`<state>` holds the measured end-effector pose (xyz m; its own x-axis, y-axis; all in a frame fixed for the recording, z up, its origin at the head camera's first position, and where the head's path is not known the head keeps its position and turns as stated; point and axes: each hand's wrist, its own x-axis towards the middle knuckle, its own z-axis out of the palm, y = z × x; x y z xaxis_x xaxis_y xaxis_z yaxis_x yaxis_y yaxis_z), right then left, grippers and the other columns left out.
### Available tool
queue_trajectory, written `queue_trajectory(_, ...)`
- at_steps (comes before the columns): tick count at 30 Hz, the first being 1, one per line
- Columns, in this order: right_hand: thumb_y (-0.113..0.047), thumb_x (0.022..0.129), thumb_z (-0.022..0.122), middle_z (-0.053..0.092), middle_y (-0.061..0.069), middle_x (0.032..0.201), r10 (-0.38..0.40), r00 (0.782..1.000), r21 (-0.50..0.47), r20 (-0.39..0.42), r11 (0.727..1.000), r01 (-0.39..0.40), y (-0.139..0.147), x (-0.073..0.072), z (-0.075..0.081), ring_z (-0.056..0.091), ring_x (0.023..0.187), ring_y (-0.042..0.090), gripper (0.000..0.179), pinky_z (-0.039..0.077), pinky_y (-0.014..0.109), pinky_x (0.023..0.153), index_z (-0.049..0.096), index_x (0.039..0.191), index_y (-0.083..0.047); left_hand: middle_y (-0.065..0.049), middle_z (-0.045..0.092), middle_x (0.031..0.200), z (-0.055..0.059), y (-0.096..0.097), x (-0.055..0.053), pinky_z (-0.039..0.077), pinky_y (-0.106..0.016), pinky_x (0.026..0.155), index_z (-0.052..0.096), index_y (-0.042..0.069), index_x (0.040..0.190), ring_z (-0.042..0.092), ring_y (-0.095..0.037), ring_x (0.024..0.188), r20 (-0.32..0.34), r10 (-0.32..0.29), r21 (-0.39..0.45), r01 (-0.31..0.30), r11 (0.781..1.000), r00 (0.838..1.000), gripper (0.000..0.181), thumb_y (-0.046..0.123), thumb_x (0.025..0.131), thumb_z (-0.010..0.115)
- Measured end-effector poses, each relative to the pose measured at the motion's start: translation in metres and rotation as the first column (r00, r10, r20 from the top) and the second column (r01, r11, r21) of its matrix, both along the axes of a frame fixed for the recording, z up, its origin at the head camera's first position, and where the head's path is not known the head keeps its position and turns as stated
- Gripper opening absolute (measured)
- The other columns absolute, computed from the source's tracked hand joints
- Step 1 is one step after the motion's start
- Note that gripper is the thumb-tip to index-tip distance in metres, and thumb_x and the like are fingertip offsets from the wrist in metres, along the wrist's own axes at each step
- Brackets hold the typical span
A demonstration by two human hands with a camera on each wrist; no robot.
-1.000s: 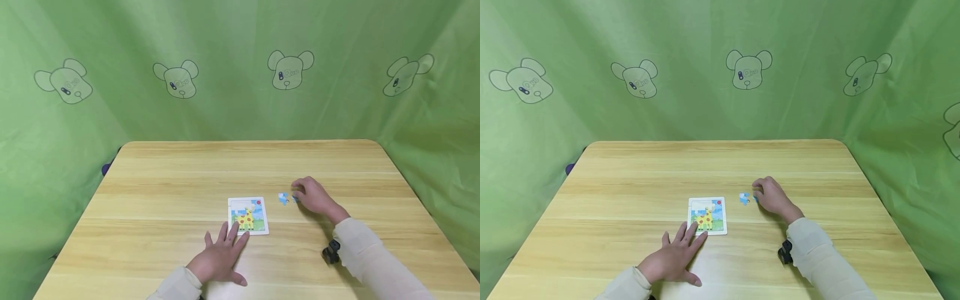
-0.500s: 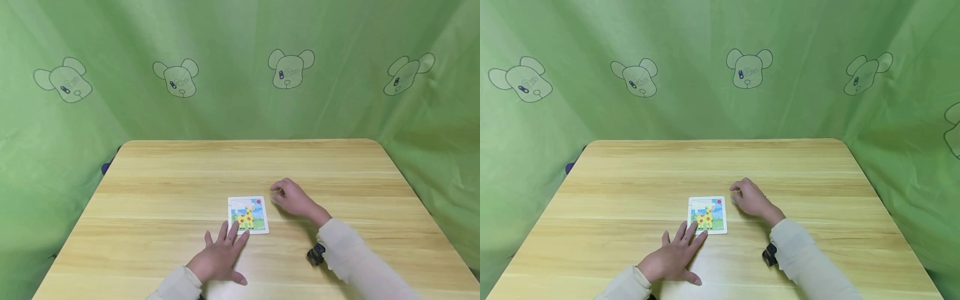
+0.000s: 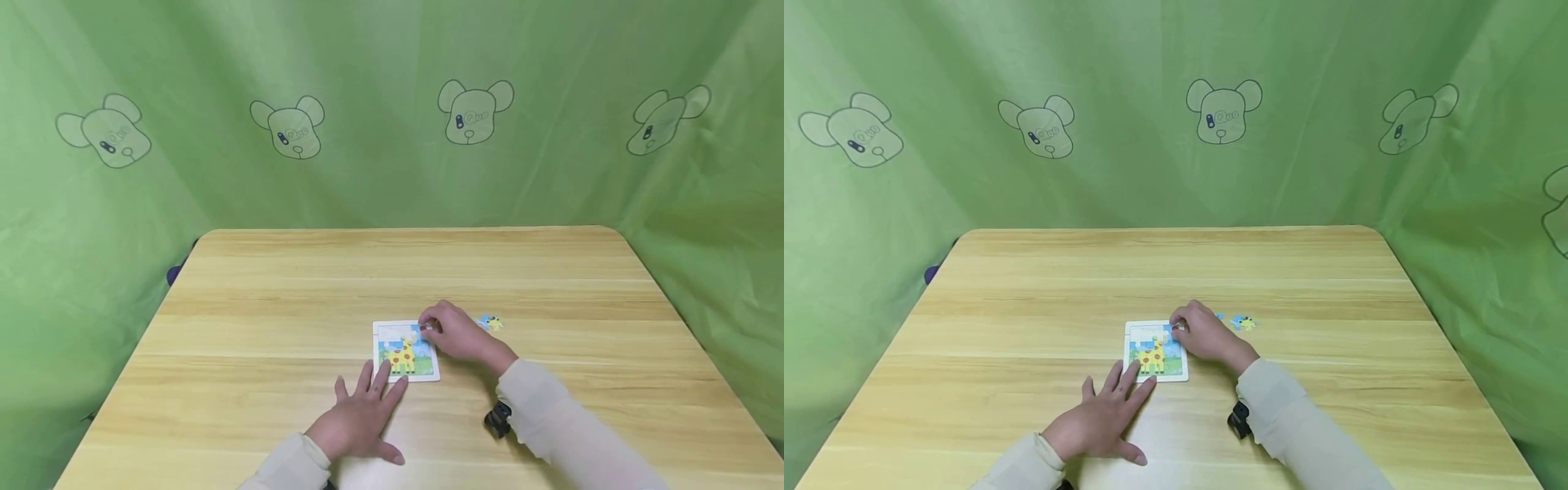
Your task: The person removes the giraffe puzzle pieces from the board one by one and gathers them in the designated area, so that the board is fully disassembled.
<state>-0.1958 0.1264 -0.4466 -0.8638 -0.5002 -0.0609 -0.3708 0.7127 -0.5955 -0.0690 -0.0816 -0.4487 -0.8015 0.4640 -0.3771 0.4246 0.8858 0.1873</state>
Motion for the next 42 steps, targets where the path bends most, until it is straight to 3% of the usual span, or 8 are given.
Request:
queue_trajectory(14, -0.016, 0.084, 0.070, 0.055, 0.002, 0.094, 0.018, 1.000, 0.051, 0.025, 0.999, -0.019, -0.013, 0.001, -0.006, 0.049, 0.083, 0.013, 0.023, 0.046, 0.031, 0.079, 0.067, 0.105, -0.006, -0.012, 0.004, 0.159, 0.004, 0.001, -0.001, 0.021, -0.076, 0.097, 0.012, 0.027, 0.153, 0.008, -0.041, 0.143, -0.005, -0.004, -0.008, 0.004, 1.000, 1.000, 0.114, 0.077, 0.062, 0.059)
queue_trajectory(27, -0.012, 0.083, 0.069, 0.050, 0.004, 0.099, -0.011, 0.999, 0.048, 0.033, 0.999, 0.009, -0.019, 0.003, -0.011, 0.050, 0.089, 0.015, 0.011, 0.047, 0.035, 0.087, 0.067, 0.094, -0.009, -0.013, 0.005, 0.159, 0.002, 0.002, 0.000, 0.022, -0.075, 0.097, 0.013, 0.027, 0.152, 0.008, -0.042, 0.143, 0.003, 0.002, -0.008, -0.002, 1.000, 1.000, 0.113, 0.076, 0.062, 0.061)
queue_trajectory(42, -0.015, 0.082, 0.071, 0.050, 0.001, 0.097, -0.016, 1.000, 0.086, 0.008, 0.996, 0.015, -0.018, 0.001, -0.012, 0.045, 0.091, 0.017, 0.011, 0.041, 0.036, 0.085, 0.067, 0.091, -0.012, -0.014, 0.005, 0.158, 0.000, 0.004, 0.001, 0.023, -0.076, 0.095, 0.014, 0.025, 0.153, 0.004, -0.039, 0.144, -0.005, 0.000, -0.002, 0.000, 1.000, 1.000, 0.114, 0.075, 0.062, 0.062)
